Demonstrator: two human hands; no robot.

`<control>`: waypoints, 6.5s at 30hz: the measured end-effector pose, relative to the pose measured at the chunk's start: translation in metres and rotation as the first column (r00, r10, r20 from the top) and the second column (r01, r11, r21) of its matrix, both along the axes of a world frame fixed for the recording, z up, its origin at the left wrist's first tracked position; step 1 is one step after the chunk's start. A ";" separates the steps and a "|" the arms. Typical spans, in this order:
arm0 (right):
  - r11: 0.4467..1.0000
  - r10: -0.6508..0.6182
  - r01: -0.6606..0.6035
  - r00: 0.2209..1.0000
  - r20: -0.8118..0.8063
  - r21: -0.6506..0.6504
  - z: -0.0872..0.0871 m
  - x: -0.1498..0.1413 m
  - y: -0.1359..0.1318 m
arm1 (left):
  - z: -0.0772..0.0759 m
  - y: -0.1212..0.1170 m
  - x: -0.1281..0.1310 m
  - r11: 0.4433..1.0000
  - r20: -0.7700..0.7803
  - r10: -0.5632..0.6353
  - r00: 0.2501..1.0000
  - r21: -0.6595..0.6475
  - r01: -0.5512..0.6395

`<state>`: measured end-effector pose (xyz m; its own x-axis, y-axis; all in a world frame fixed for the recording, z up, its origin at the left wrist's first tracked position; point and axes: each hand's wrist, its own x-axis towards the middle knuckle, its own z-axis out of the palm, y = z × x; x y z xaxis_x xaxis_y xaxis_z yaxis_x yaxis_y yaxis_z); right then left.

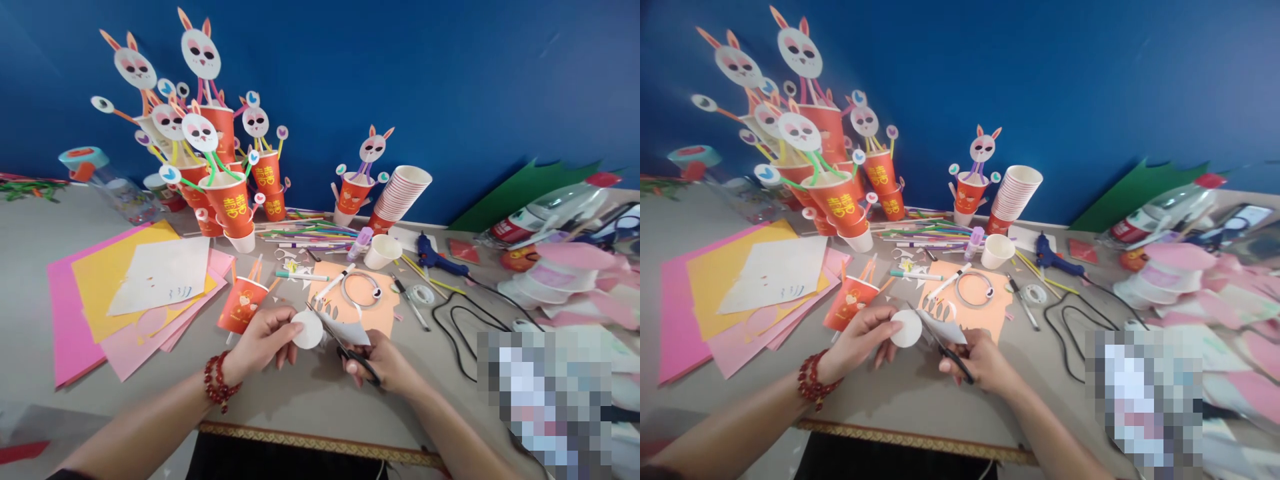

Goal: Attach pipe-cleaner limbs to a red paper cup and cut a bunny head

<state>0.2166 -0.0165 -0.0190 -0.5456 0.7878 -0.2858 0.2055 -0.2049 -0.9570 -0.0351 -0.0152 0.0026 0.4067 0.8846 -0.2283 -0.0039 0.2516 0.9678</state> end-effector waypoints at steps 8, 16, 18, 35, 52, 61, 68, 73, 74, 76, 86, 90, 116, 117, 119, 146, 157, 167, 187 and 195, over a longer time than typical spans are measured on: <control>0.999 0.050 -0.050 0.998 0.026 0.017 0.005 -0.002 0.000 | -0.001 -0.001 0.002 1.000 0.014 0.008 1.000 0.005 -0.008; 1.000 0.022 -0.022 1.000 -0.002 0.012 -0.007 0.002 -0.001 | -0.002 -0.001 0.000 1.000 0.015 0.012 1.000 -0.006 -0.012; 1.000 0.009 -0.009 1.000 -0.003 -0.002 -0.008 0.003 -0.001 | -0.001 0.000 0.000 1.000 0.011 0.010 1.000 -0.008 -0.010; 0.999 -0.011 0.012 1.000 -0.007 0.040 -0.001 0.002 0.000 | 0.004 0.000 0.000 0.999 -0.014 0.026 1.000 0.027 -0.026; 0.994 0.090 -0.089 0.996 -0.014 0.055 0.005 0.002 0.000 | 0.005 0.000 -0.001 0.998 -0.029 0.039 0.999 0.044 -0.038; 0.985 0.168 -0.167 0.986 -0.015 0.048 0.009 0.000 -0.005 | 0.001 0.001 -0.001 0.996 -0.046 0.047 0.998 0.079 -0.043; 0.983 0.116 -0.112 0.993 -0.020 0.148 0.014 -0.001 -0.001 | 0.000 0.000 -0.001 0.999 -0.043 0.017 0.999 0.050 -0.015; 0.977 0.141 -0.141 0.990 0.007 0.162 0.014 -0.001 0.000 | -0.003 0.000 -0.001 1.000 -0.031 0.000 1.000 0.020 0.001; 0.978 0.144 -0.144 0.989 0.012 0.151 0.014 -0.001 0.000 | -0.004 0.000 0.000 1.000 -0.031 -0.002 1.000 0.015 0.003; 0.981 0.141 -0.144 0.990 0.026 0.128 0.014 -0.002 0.000 | -0.004 -0.001 0.001 1.000 -0.032 -0.007 0.999 0.010 0.007; 0.998 0.016 -0.015 1.000 -0.008 0.059 0.009 -0.002 0.001 | -0.002 -0.002 0.002 0.999 -0.064 -0.051 0.997 -0.023 0.049; 0.996 0.071 -0.073 0.997 0.041 0.054 0.010 -0.002 0.001 | -0.001 -0.002 0.002 0.999 -0.065 -0.049 0.997 -0.024 0.047; 0.993 0.111 -0.111 0.994 -0.001 -0.032 0.010 -0.002 -0.001 | -0.001 -0.003 0.000 0.996 -0.092 -0.093 0.991 -0.002 0.093; 0.993 0.110 -0.110 0.994 0.000 -0.034 0.010 -0.002 -0.001 | -0.001 -0.003 0.000 0.996 -0.090 -0.094 0.991 -0.002 0.094; 0.993 0.111 -0.111 0.994 0.000 -0.037 0.011 -0.002 -0.001 | -0.002 -0.002 0.000 0.995 -0.089 -0.096 0.991 0.001 0.096; 0.994 0.057 -0.062 0.997 -0.055 -0.094 0.009 0.000 0.000 | 0.002 -0.001 -0.001 0.995 -0.094 -0.098 0.991 0.002 0.098; 0.992 0.057 -0.064 0.996 -0.067 -0.106 0.007 0.001 -0.001 | 0.001 -0.002 -0.003 0.995 -0.096 -0.097 0.991 0.005 0.098; 0.998 0.064 -0.064 0.996 -0.056 -0.002 0.006 0.001 -0.001 | 0.001 -0.003 -0.004 0.995 -0.092 -0.096 0.991 -0.001 0.096; 0.985 0.076 -0.079 0.997 -0.023 -0.155 0.010 0.000 0.000 | 0.003 -0.002 -0.002 0.995 -0.085 -0.095 0.992 -0.023 0.094; 0.986 0.089 -0.092 0.996 -0.024 -0.142 0.011 0.000 0.000 | 0.002 -0.001 -0.002 0.996 -0.085 -0.092 0.992 -0.017 0.090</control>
<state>0.2164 -0.0162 -0.0081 -0.6185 0.6870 -0.3814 0.2130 -0.3206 -0.9229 -0.0372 -0.0165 0.0049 0.4638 0.8415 -0.2772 0.1020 0.2600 0.9602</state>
